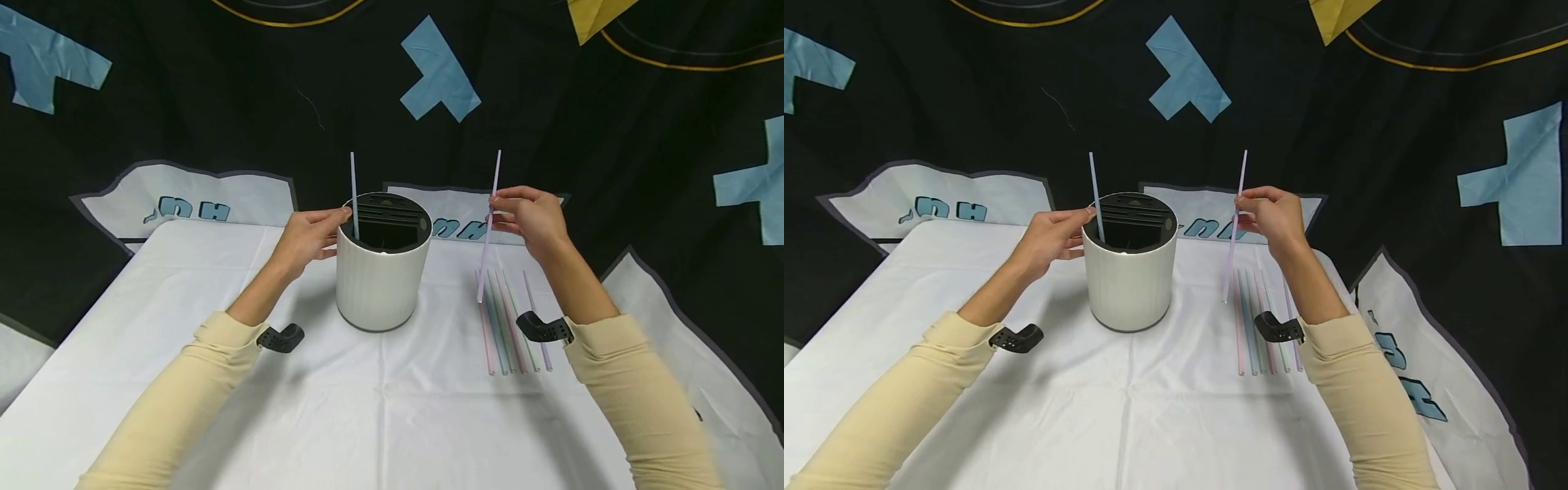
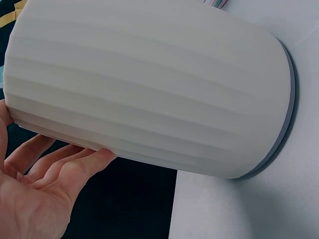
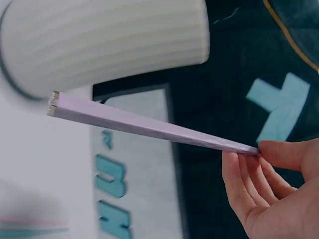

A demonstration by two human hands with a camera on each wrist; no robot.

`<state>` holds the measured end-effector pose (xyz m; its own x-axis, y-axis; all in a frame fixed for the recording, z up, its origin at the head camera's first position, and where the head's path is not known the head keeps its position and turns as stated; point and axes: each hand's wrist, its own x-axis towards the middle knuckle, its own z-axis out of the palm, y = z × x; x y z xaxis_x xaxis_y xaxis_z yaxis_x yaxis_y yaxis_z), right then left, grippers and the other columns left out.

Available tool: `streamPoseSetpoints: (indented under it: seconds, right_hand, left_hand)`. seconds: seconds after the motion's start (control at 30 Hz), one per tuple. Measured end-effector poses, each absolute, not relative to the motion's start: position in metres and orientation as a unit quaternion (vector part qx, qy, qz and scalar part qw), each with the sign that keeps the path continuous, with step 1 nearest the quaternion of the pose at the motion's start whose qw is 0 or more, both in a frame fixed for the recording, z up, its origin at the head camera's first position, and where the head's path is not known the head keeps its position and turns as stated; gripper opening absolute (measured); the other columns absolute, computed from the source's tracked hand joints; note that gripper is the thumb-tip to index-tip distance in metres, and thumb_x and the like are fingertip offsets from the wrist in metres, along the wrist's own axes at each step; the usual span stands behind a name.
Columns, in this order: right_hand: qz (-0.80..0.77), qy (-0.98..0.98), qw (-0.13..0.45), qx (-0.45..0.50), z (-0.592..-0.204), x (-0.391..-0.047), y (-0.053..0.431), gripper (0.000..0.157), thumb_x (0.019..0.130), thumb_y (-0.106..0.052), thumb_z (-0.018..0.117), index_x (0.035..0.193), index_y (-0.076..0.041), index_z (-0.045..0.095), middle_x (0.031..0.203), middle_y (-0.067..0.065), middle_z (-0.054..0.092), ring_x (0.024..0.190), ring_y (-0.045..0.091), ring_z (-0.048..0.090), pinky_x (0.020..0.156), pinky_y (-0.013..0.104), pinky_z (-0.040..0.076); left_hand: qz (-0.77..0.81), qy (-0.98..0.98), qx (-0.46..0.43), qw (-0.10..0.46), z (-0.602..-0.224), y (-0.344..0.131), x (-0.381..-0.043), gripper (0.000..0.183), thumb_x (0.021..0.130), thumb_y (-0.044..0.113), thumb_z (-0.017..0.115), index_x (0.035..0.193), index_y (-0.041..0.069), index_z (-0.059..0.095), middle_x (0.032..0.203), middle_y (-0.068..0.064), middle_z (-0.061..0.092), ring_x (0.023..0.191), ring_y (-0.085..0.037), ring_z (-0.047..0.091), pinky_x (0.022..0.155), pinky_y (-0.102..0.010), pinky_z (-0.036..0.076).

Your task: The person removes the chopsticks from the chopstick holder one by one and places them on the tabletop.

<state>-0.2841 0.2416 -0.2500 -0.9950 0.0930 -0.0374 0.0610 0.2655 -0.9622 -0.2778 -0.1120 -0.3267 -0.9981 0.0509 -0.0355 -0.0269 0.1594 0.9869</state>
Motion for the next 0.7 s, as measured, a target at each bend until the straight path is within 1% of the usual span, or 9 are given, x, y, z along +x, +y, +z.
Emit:
streamPoseSetpoints:
  seconds: [0.03,0.17,0.27,0.43,0.6,0.7]
  right_hand:
    - [0.594,-0.803,0.005,-0.052,-0.256,-0.286,0.244,0.031,0.102,-0.025,0.061,0.128,-0.007,0.062,0.111,-0.003,0.066,0.09,0.007,0.073,0.082,0.022,0.06]
    - [0.57,-0.819,-0.031,-0.056,-0.276,-0.291,0.253,0.032,0.105,-0.023,0.056,0.131,-0.005,0.058,0.117,0.002,0.064,0.089,0.007,0.073,0.083,0.023,0.06]
    - [0.559,-0.826,-0.052,-0.055,-0.291,-0.292,0.259,0.035,0.105,-0.022,0.056,0.133,-0.001,0.056,0.123,0.007,0.061,0.089,0.008,0.071,0.084,0.023,0.06]
    - [0.536,-0.838,-0.081,-0.059,-0.317,-0.292,0.261,0.04,0.104,-0.023,0.057,0.135,0.001,0.056,0.131,0.013,0.059,0.089,0.011,0.069,0.084,0.021,0.06]
    - [0.528,-0.841,-0.101,-0.062,-0.344,-0.291,0.262,0.038,0.104,-0.019,0.057,0.134,0.004,0.056,0.137,0.022,0.057,0.089,0.013,0.069,0.084,0.024,0.061]
    - [0.521,-0.845,-0.106,-0.063,-0.356,-0.291,0.262,0.036,0.103,-0.017,0.058,0.132,0.005,0.057,0.136,0.024,0.058,0.092,0.017,0.07,0.083,0.025,0.061]
  left_hand:
    - [0.649,0.76,0.008,0.031,-0.327,-0.112,-0.278,0.053,0.098,0.047,0.065,0.14,0.015,0.063,0.145,-0.004,0.06,0.127,-0.029,0.063,0.1,-0.044,0.056]
    - [0.653,0.756,0.013,0.032,-0.327,-0.112,-0.279,0.052,0.098,0.045,0.066,0.14,0.015,0.064,0.145,-0.004,0.06,0.126,-0.028,0.063,0.099,-0.044,0.056]
    - [0.656,0.754,0.017,0.031,-0.327,-0.112,-0.279,0.051,0.098,0.044,0.066,0.139,0.015,0.064,0.145,-0.004,0.06,0.126,-0.028,0.063,0.099,-0.045,0.056]
    - [0.657,0.753,0.016,0.031,-0.328,-0.111,-0.28,0.051,0.098,0.044,0.066,0.139,0.014,0.064,0.144,-0.004,0.061,0.126,-0.028,0.063,0.1,-0.045,0.056]
    - [0.658,0.752,0.014,0.031,-0.329,-0.112,-0.28,0.051,0.098,0.044,0.066,0.139,0.014,0.064,0.144,-0.004,0.061,0.126,-0.028,0.063,0.099,-0.045,0.056]
    - [0.659,0.751,0.013,0.029,-0.328,-0.112,-0.279,0.05,0.098,0.043,0.066,0.139,0.014,0.064,0.145,-0.004,0.061,0.126,-0.028,0.063,0.099,-0.046,0.056]
